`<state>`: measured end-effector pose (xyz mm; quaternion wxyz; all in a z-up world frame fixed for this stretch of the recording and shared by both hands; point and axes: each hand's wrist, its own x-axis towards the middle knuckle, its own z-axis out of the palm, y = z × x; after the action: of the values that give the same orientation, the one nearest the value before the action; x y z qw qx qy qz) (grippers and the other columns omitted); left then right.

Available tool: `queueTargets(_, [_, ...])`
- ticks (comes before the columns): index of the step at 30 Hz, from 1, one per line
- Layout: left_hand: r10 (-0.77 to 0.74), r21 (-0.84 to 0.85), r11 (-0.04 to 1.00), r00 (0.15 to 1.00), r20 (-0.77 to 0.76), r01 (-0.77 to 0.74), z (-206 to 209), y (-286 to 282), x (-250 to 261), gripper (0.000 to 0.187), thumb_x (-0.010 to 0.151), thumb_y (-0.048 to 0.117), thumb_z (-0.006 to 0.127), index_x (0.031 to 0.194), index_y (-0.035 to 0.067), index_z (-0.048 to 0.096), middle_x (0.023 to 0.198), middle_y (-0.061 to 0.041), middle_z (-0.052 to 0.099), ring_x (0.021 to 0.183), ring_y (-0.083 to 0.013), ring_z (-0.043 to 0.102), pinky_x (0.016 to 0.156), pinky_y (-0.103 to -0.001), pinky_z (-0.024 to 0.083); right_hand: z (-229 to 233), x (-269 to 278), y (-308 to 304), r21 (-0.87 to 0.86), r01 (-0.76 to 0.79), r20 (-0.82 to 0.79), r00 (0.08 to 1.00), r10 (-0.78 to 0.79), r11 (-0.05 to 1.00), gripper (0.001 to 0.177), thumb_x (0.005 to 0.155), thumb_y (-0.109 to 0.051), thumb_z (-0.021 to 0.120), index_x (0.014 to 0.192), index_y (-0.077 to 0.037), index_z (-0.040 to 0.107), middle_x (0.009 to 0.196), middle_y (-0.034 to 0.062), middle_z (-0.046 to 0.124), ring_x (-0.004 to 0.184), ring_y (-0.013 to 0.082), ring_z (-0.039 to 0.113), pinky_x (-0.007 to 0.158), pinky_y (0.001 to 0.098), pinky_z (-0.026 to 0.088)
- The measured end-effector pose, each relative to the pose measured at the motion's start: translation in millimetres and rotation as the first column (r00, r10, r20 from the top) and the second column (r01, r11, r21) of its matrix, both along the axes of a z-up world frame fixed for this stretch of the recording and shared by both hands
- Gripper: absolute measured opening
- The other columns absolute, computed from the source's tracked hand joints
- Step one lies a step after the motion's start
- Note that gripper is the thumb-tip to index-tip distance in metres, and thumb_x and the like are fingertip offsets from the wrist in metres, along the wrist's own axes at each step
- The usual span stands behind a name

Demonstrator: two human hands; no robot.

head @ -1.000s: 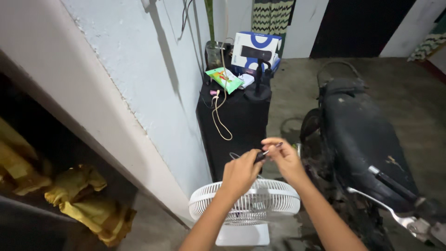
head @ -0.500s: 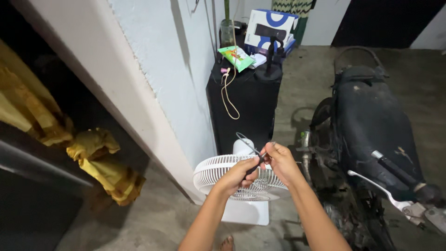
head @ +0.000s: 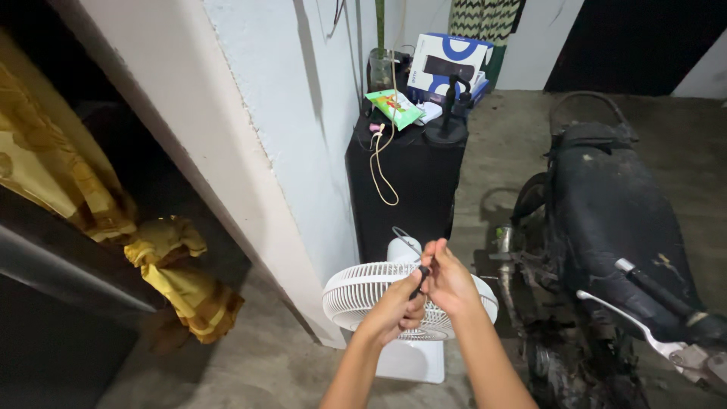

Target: The person disassembles a white pedestal fan by first removing the front grille, then unscrewing and removing the fan blades, and finally detaching the rear grille. The parts are placed on a nearby motorcycle seat.

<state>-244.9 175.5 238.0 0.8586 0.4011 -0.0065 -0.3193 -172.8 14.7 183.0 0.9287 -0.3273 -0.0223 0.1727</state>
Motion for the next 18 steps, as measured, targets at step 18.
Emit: queueTargets(18, [0.148,0.422,0.865,0.942,0.302,-0.271,-14.6,101.1,8.3,0.028,0.103,0.037,0.049,0.123,0.023,0.06,0.085,0.003,0.064,0.06,-0.0062,0.044,0.057,-0.02,0.039,84.8,3.2,56.0,-0.466,0.378,0.298,0.918,-0.26,0.8,0.033,0.102,-0.033,0.055,0.127,-0.013,0.066,0.084,-0.0012,0.055,0.068,0.013,0.05,0.059,0.0276,0.042])
